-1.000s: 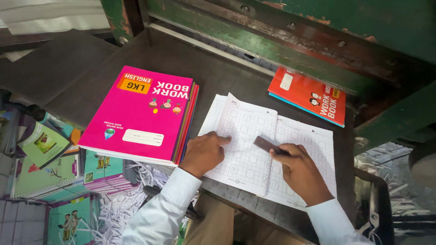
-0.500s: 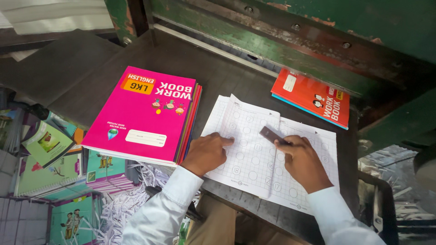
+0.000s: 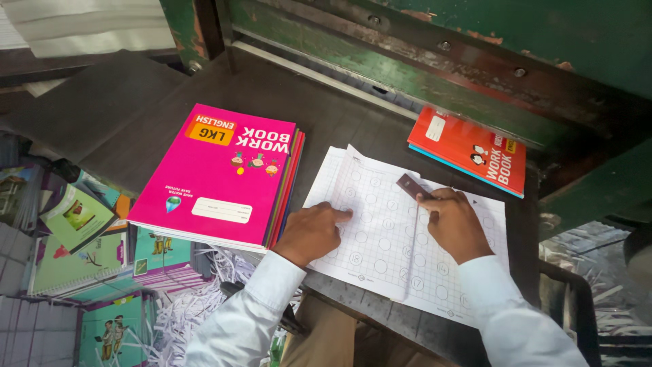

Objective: The person rubs the pages of an open workbook with a small rectangular object, moving it across printed patterns on each page. The person turns pages periodically and continues rubbing the new pages in the same manner.

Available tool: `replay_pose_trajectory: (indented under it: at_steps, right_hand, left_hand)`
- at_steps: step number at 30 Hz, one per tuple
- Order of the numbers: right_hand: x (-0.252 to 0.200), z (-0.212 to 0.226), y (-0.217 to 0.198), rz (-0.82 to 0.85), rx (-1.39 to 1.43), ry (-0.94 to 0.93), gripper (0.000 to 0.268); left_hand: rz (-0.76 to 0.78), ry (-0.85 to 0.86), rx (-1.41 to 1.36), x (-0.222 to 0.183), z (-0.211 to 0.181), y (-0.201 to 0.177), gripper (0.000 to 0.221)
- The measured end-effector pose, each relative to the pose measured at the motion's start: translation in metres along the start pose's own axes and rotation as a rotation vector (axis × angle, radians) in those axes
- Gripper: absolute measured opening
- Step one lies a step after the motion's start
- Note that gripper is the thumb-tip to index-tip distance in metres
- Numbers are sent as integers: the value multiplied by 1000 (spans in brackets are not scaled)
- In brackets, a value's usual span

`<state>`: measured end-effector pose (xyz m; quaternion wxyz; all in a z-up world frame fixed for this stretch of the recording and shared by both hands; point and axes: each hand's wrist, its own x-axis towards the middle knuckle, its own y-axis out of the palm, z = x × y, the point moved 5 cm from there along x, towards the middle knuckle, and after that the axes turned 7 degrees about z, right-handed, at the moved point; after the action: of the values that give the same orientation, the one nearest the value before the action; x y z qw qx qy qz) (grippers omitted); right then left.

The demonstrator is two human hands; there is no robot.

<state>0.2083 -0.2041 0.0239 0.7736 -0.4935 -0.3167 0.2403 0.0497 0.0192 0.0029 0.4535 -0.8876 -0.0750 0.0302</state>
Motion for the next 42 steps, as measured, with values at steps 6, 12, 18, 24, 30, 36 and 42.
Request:
replay_pose_trajectory:
  at_steps: [6, 12, 18, 24, 30, 36, 42]
  right_hand:
    - [17, -16, 7, 4, -51, 89, 22]
    - [27, -19, 6, -48, -13, 83, 16]
    - [34, -14, 2, -100, -34, 70, 16]
    - [29, -9, -1, 5, 59, 184, 26]
    - [21, -12, -2, 89, -18, 205, 40]
    - [4, -13, -1, 30, 1, 50, 45]
    - [-6, -1, -6, -2, -53, 17, 45]
  left_hand:
    - [7, 8, 7, -1, -1, 0, 42]
    - [2, -12, -2, -2, -2, -1, 42]
    - [2, 2, 0, -3, -2, -1, 43]
    - [40, -4, 10, -2, -2, -1, 45]
    - [17, -10, -5, -4, -3, -1, 44]
    - [-1, -25, -4, -5, -4, -1, 44]
    - [11, -31, 5, -4, -4, -1, 44]
